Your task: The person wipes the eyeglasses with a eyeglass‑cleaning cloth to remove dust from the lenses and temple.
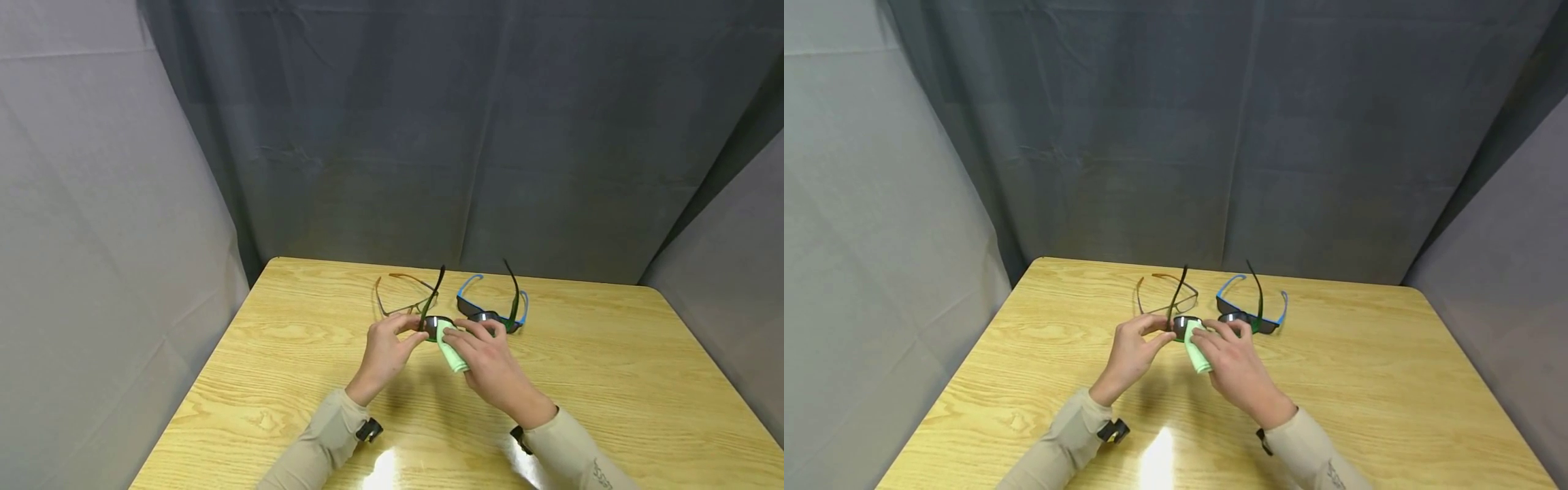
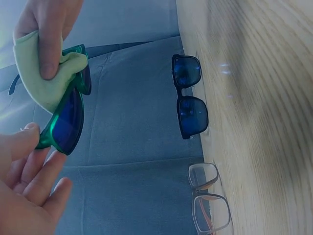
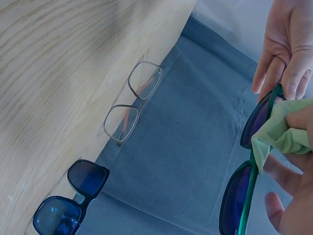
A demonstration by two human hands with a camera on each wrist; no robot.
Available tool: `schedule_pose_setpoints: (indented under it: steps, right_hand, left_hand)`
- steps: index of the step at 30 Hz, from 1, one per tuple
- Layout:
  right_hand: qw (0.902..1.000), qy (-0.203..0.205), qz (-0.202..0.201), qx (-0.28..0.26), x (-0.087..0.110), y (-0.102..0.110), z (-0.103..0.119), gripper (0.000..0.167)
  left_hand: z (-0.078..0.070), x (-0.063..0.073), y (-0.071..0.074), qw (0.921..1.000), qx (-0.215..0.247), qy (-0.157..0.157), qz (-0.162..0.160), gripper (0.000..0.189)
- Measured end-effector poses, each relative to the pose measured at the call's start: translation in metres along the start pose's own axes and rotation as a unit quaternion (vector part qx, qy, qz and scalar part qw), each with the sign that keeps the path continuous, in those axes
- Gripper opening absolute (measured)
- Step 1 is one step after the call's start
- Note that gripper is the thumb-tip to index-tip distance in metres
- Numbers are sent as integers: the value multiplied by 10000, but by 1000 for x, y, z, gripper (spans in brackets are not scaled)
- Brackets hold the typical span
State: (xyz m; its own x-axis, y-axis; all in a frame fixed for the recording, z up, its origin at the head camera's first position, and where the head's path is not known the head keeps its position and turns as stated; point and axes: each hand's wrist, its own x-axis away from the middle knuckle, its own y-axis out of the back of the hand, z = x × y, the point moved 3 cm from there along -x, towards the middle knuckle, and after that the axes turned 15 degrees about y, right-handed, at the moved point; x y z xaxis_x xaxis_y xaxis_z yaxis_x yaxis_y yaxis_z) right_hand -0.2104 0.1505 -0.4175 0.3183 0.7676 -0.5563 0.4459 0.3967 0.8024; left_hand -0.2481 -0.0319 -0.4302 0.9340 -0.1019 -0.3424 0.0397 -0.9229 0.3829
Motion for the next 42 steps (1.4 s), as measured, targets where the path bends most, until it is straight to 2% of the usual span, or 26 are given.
schedule_pose_setpoints:
  steps: [10,23,42]
  right_hand:
    - [9996,-90,-223,173,1,-1,-3,52]
    - [9994,4,-256,242,-3,-4,-5,57]
    - [10000,50,-11,6,-8,-8,-7,58]
  left_hand:
    - [-2,1,-2,9996,68,-269,37,20]
    - [-4,1,-3,9992,155,-336,170,20]
    - [3,1,-4,9992,199,-255,221,22]
